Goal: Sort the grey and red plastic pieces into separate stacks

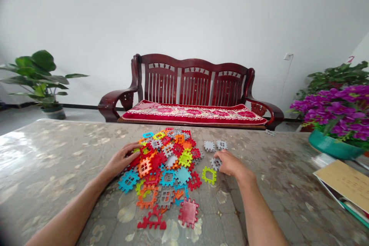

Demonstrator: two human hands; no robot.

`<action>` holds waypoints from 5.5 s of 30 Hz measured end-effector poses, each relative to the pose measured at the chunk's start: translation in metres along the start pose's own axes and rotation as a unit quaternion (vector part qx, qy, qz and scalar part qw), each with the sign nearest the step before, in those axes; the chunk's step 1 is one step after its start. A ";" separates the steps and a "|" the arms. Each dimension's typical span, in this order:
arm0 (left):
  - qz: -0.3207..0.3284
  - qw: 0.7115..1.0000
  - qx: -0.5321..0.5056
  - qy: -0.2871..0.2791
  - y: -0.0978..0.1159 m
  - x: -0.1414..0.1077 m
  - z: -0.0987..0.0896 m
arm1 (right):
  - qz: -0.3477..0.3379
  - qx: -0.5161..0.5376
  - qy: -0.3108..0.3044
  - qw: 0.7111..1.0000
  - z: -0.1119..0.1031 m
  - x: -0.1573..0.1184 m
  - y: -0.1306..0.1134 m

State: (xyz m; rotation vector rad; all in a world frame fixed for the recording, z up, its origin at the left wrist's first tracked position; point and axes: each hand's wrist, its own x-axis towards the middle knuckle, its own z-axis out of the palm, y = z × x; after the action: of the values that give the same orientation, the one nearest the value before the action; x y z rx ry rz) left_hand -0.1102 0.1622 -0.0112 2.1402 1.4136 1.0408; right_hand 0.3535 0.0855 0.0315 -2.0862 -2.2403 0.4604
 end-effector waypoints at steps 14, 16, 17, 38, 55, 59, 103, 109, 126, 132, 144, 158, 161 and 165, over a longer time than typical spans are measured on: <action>0.002 1.000 0.002 -0.002 0.003 0.000 -0.001 | 0.082 0.084 0.079 0.990 -0.006 0.001 0.010; 0.000 1.000 0.002 -0.004 0.003 0.001 -0.002 | 0.105 0.088 0.131 0.982 -0.011 0.007 0.017; 0.000 1.000 0.003 -0.006 0.002 0.001 -0.002 | 0.114 0.078 0.159 0.978 -0.013 0.010 0.021; -0.007 1.000 0.002 -0.011 -0.003 0.000 0.001 | 0.054 -0.001 0.121 0.991 -0.020 0.064 0.061; -0.002 1.000 0.001 -0.002 0.000 0.000 0.000 | -0.010 -0.047 0.030 0.998 -0.020 0.077 0.053; -0.002 1.000 0.005 -0.004 0.000 0.000 0.000 | -0.023 -0.074 0.023 0.997 -0.019 0.074 0.050; 0.001 1.000 0.000 0.006 0.000 0.001 0.000 | 0.069 0.095 0.304 0.945 0.008 0.049 0.039; 0.002 1.000 0.002 0.009 -0.003 0.001 0.002 | -0.011 0.206 0.299 0.932 0.013 0.008 -0.013; -0.013 1.000 -0.023 0.007 0.000 0.001 0.002 | -0.036 0.045 0.057 0.997 0.015 -0.031 -0.054; -0.014 1.000 -0.022 0.011 0.001 0.000 0.002 | -0.094 0.138 0.127 0.978 -0.001 -0.022 -0.071; -0.007 1.000 0.004 0.010 0.003 -0.002 0.001 | -0.129 0.258 0.218 0.932 0.011 0.038 -0.125; -0.013 1.000 0.003 -0.020 0.007 -0.003 -0.002 | -0.160 0.019 0.199 0.967 0.018 0.057 -0.183; -0.017 1.000 0.002 -0.015 0.006 -0.002 -0.001 | -0.159 0.021 0.199 0.967 0.018 0.060 -0.188; -0.015 1.000 0.004 -0.010 0.004 -0.002 0.000 | -0.138 0.085 0.219 0.962 0.017 0.066 -0.189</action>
State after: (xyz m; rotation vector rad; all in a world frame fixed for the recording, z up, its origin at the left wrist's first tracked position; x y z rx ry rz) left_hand -0.1082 0.1586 -0.0100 2.1218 1.4387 1.0003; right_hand 0.1609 0.1382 0.0512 -1.5702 -2.0908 0.1469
